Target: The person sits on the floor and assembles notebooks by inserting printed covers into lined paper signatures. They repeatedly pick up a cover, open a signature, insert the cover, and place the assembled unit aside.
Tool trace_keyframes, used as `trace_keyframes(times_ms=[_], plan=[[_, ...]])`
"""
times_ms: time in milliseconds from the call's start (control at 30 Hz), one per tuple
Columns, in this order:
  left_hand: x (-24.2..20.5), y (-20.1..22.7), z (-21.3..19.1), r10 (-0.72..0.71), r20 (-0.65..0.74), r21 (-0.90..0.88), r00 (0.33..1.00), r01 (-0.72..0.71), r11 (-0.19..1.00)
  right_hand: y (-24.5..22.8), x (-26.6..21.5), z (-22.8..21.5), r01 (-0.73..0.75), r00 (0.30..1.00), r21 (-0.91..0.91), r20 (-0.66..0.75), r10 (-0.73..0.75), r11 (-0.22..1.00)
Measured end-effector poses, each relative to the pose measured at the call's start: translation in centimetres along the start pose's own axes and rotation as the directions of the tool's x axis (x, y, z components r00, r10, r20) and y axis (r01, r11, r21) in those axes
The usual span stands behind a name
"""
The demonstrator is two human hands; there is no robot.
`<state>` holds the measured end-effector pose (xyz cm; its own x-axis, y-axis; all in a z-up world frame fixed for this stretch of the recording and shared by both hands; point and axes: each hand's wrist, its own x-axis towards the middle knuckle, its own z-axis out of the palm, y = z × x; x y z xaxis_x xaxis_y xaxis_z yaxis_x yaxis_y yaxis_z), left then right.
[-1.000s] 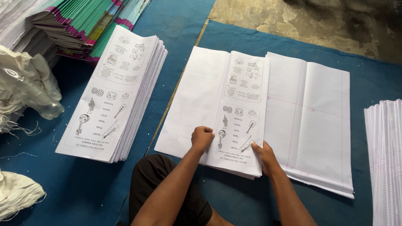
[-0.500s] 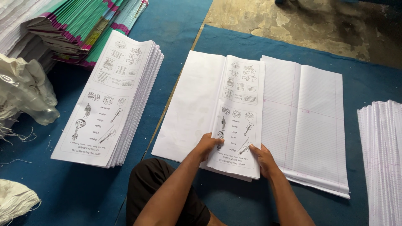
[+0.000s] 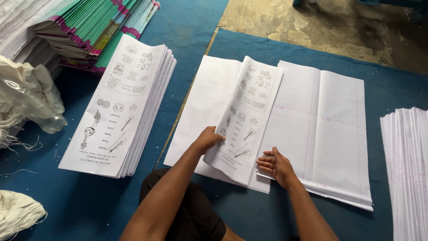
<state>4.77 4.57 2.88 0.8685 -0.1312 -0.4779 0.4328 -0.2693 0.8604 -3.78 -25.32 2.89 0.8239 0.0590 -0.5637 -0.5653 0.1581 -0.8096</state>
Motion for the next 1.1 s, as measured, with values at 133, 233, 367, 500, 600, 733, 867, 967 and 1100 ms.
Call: trace_keyframes(times_ms=[133, 233, 367, 500, 600, 733, 867, 967, 1100], plan=[[-0.4, -0.4, -0.9, 0.003, -0.161, 0.311, 0.987, 0.048, 0.949, -0.3, -0.6, 0.6, 0.007, 0.999, -0.024, -0.039, -0.008, 1.0], [-1.2, -0.2, -1.5, -0.065, -0.111, 0.194, 0.992, 0.086, 0.977, -0.5, -0.8, 1.0, 0.015, 0.998, -0.049, -0.061, -0.018, 0.999], [-2.8, 0.6, -2.6, -0.134, 0.09, -0.182, 0.987, 0.149, 0.972, -1.1, -1.0, 1.7, -0.009, 0.995, -0.117, -0.103, -0.003, 0.993], [-4.1, 1.4, -2.2, -0.224, 0.183, -0.332, 0.957, 0.274, 0.903, -2.4, -0.9, 2.9, -0.007, 0.997, -0.155, -0.073, -0.005, 0.988], [-4.7, 1.4, -1.7, -0.141, 0.271, -0.494, 0.952, 0.263, 0.828, -3.6, -0.2, 3.9, -0.098, 0.995, -0.009, -0.023, 0.098, 0.995], [-5.0, 1.6, -0.6, -0.123, 0.271, -0.519, 0.955, 0.253, 0.816, -5.5, 0.8, 4.4, -0.094, 0.992, 0.146, 0.094, 0.081, 0.985], [-5.6, 1.9, 0.9, -0.111, 0.193, -0.484, 0.975, 0.194, 0.853, -7.0, 1.1, 5.0, -0.137, 0.991, 0.038, 0.007, 0.137, 0.99], [-6.4, 2.3, 1.4, -0.099, 0.166, -0.495, 0.981, 0.17, 0.852, -7.5, 0.2, 5.4, -0.062, 0.994, -0.095, -0.097, 0.053, 0.994], [-6.3, 2.3, 1.6, -0.172, 0.056, -0.47, 0.984, 0.178, 0.865, -8.0, -0.5, 5.8, 0.031, 0.986, -0.176, -0.156, -0.059, 0.984]])
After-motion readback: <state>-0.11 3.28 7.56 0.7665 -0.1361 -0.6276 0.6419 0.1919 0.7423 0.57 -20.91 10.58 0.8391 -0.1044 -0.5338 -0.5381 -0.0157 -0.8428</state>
